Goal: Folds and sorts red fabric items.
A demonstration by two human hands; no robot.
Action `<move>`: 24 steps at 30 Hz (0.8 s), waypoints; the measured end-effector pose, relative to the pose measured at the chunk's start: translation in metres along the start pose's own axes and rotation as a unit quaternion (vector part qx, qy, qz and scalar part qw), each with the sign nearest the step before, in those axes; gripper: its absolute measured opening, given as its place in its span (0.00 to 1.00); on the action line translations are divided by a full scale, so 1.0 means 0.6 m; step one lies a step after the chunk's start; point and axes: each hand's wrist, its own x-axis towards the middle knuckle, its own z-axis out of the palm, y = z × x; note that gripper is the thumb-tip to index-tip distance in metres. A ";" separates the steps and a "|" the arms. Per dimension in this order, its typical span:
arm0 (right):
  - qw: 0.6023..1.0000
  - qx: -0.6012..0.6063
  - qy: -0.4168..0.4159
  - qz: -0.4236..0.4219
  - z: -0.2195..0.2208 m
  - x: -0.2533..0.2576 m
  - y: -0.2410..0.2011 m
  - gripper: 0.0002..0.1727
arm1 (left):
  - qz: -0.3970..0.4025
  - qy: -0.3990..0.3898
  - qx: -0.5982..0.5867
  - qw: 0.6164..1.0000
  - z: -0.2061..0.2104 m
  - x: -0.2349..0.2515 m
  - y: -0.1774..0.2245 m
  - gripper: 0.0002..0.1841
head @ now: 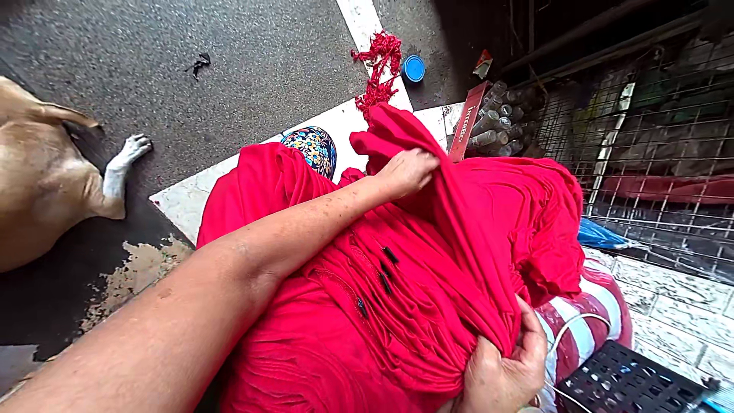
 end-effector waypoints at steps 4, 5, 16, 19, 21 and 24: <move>1.000 -0.005 -0.012 -0.001 0.008 0.002 0.003 0.26 | -0.119 -0.170 0.049 0.977 0.036 -0.028 -0.017 0.16; 1.000 -0.002 -0.011 0.000 0.009 0.001 0.004 0.26 | -0.109 -0.088 0.020 0.990 0.032 -0.030 -0.018 0.15; 1.000 0.014 -0.008 0.015 0.010 0.002 0.009 0.27 | -0.130 -0.241 -0.150 0.950 0.044 -0.035 -0.013 0.30; 1.000 0.008 -0.004 0.015 0.010 0.001 0.009 0.27 | -0.121 -0.277 -0.120 0.946 0.050 -0.040 -0.008 0.42; 1.000 0.008 -0.005 0.014 0.011 0.000 0.008 0.27 | -0.110 -0.251 -0.093 0.957 0.052 -0.039 -0.006 0.37; 1.000 0.011 -0.004 0.009 0.009 -0.004 0.009 0.27 | -0.047 -0.152 -0.097 0.982 0.062 -0.040 -0.010 0.23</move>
